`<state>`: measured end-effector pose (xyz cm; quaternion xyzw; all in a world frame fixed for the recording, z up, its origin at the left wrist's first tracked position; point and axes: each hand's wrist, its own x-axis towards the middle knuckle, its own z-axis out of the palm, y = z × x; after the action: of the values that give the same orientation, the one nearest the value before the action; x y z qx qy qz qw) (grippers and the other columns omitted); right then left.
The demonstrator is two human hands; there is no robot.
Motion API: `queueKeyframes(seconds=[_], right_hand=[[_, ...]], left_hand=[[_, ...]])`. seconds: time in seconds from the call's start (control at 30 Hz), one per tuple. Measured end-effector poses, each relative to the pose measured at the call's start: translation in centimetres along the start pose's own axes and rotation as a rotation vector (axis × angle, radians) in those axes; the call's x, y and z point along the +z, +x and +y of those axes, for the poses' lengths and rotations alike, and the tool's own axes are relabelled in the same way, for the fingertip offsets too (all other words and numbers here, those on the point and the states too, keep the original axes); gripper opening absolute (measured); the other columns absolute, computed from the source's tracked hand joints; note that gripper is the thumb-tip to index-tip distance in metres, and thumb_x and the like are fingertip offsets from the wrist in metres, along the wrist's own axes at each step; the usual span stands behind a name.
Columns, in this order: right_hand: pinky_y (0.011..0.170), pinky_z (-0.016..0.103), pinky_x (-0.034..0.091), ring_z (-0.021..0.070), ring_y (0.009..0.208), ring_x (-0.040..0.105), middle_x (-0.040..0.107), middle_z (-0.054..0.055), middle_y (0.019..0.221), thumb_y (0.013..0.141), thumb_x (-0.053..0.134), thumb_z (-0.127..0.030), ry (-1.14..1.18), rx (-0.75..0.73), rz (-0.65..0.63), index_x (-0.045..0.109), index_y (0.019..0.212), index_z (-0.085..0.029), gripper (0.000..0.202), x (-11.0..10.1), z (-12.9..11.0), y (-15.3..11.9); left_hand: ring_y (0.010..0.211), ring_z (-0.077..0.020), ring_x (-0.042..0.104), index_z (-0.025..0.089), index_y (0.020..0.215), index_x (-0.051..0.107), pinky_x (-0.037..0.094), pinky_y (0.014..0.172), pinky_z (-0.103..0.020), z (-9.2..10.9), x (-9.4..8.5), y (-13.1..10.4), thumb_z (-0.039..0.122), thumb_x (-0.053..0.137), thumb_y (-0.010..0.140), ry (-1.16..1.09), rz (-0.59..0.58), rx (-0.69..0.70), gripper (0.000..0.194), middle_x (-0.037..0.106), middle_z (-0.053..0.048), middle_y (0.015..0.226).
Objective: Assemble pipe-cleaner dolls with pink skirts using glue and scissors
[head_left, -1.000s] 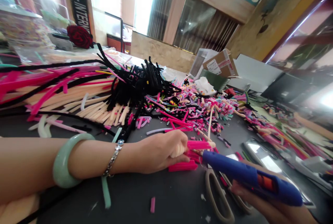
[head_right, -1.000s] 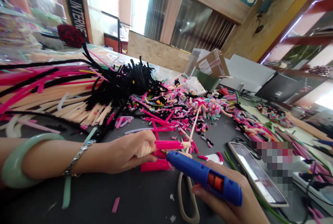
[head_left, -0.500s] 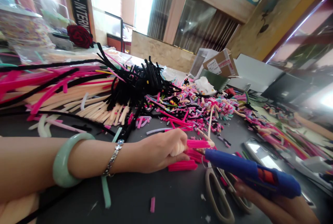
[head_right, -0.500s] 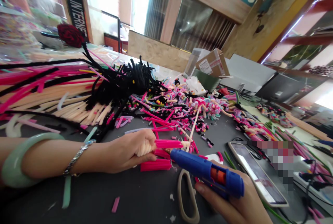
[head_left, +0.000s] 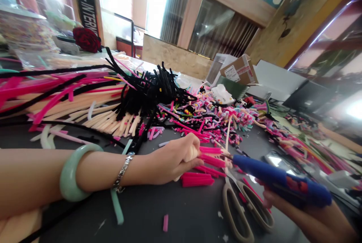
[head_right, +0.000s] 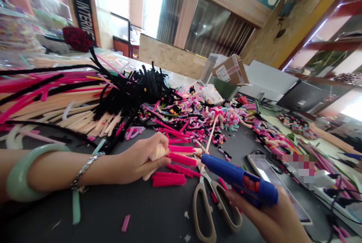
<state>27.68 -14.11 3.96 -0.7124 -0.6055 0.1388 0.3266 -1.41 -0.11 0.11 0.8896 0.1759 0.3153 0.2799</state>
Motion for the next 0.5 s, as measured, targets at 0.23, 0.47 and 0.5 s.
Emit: queueKeyframes(seconds=[0.23, 0.47, 0.5], right_hand=[[0.055, 0.022, 0.056, 0.0190, 0.062, 0.068, 0.073, 0.004, 0.067, 0.057, 0.080, -0.043, 0.308, 0.131, 0.284, 0.074, 0.073, -0.020, 0.028, 0.9, 0.9, 1.7], [0.053, 0.015, 0.052, 0.0127, 0.062, 0.065, 0.071, 0.001, 0.065, 0.045, 0.087, -0.042, 0.623, 0.319, 0.503, 0.070, 0.073, -0.018, 0.040, 2.1, 1.4, 3.3], [0.054, 0.014, 0.053, 0.0116, 0.061, 0.064, 0.071, 0.000, 0.064, 0.044, 0.087, -0.041, 0.651, 0.333, 0.491, 0.070, 0.074, -0.018, 0.042, 2.2, 1.6, 3.5]], left_hand=[[0.064, -0.0128, 0.051, 0.020, 0.100, 0.040, 0.041, 0.069, -0.025, -0.1, 0.1, 0.2, 0.038, 0.044, 0.096, -0.036, 0.004, -0.067, 0.019, 0.054, 0.004, 0.065], [0.066, -0.0138, 0.052, 0.020, 0.101, 0.041, 0.041, 0.068, -0.025, -0.2, 0.1, 0.2, 0.041, 0.045, 0.094, -0.010, 0.016, -0.057, 0.023, 0.058, 0.001, 0.073], [0.067, -0.0138, 0.052, 0.020, 0.102, 0.041, 0.041, 0.068, -0.025, -0.2, 0.1, 0.1, 0.041, 0.045, 0.094, -0.009, 0.017, -0.057, 0.023, 0.058, 0.001, 0.075]])
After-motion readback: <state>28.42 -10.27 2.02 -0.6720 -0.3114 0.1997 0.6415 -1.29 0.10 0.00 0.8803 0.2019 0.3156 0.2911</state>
